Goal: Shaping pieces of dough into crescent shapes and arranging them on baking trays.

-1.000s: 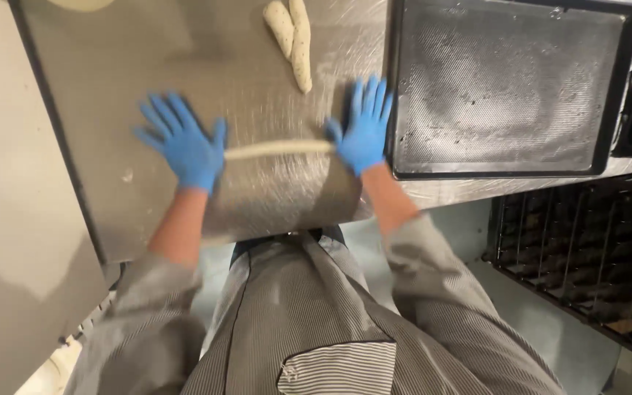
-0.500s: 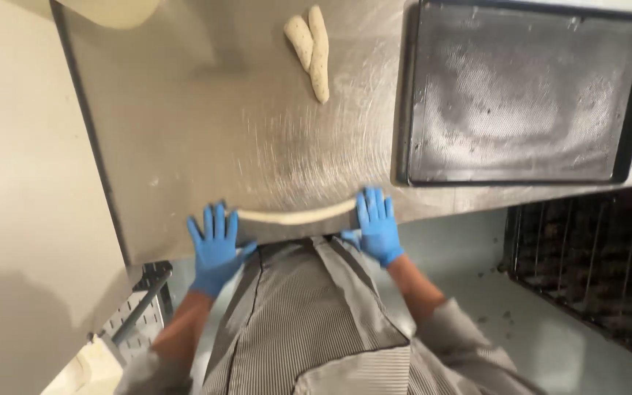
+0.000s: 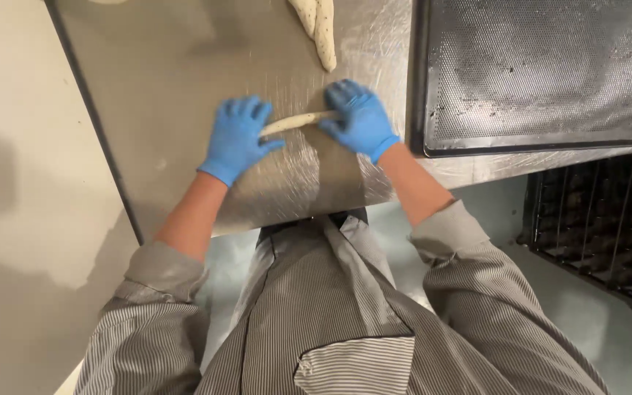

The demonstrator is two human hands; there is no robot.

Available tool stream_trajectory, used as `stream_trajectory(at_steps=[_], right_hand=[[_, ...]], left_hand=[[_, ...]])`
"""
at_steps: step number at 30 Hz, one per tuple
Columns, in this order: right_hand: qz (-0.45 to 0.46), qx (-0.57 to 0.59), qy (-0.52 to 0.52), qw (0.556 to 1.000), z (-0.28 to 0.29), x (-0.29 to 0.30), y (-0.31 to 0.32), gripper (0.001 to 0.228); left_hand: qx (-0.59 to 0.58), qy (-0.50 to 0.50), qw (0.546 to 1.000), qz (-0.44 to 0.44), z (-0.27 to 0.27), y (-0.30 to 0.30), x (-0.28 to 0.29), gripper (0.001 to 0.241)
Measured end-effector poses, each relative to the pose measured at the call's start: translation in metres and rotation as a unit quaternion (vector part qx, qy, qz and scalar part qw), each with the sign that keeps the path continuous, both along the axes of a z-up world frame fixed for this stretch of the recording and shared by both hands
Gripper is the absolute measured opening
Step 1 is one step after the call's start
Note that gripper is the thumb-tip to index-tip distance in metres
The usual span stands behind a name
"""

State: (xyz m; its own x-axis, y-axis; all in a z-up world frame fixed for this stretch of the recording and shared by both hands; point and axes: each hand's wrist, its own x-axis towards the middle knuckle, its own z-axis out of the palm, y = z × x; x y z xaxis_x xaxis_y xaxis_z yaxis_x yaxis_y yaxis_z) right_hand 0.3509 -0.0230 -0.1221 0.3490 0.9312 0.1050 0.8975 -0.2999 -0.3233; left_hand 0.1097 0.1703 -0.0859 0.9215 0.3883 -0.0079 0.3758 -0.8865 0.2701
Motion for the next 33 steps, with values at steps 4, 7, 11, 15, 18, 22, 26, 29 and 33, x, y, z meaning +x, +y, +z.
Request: stream_trajectory(at_steps=[4,7,11,15,18,22,26,29,33], right_hand=[[0.066,0.025,-0.008,0.997,-0.008,-0.025,-0.009,0.043],[0.044,-0.057,0.072,0.995,0.001,-0.015,-0.015,0.031],[0.026,-0.006,0.252,0.967,0.066,0.024,-0.046,0.034],[-0.035,0.002,0.43,0.902,0.109,0.094,-0.093,0.028],[-0.088,0.001,0.448,0.89,0.1,0.165,-0.116,0.027],[-0.126,0.042,0.464,0.876,0.061,0.255,-0.128,0.026],[-0.168,0.043,0.428,0.887,0.025,0.318,-0.108,0.026],[-0.199,0.059,0.372,0.905,0.018,0.35,-0.085,0.029],[-0.196,-0.025,0.24,0.951,0.035,0.368,-0.068,0.038]], left_hand=[[0.0,0.033,0.999,-0.027,-0.071,-0.028,-0.006,0.029],[-0.1,0.029,0.994,0.041,-0.038,-0.036,0.012,0.016],[-0.253,-0.067,0.964,0.052,0.041,-0.054,0.063,0.036],[-0.403,0.102,0.909,0.028,0.101,-0.093,0.159,0.027],[-0.448,0.102,0.887,0.041,0.108,-0.112,0.248,0.03],[-0.307,0.024,0.951,-0.006,0.045,-0.126,0.348,0.028],[-0.294,0.008,0.954,0.054,0.012,-0.12,0.428,0.026],[-0.258,0.014,0.96,0.112,-0.006,-0.111,0.464,0.026],[-0.118,0.024,0.987,0.109,0.005,-0.114,0.476,0.033]])
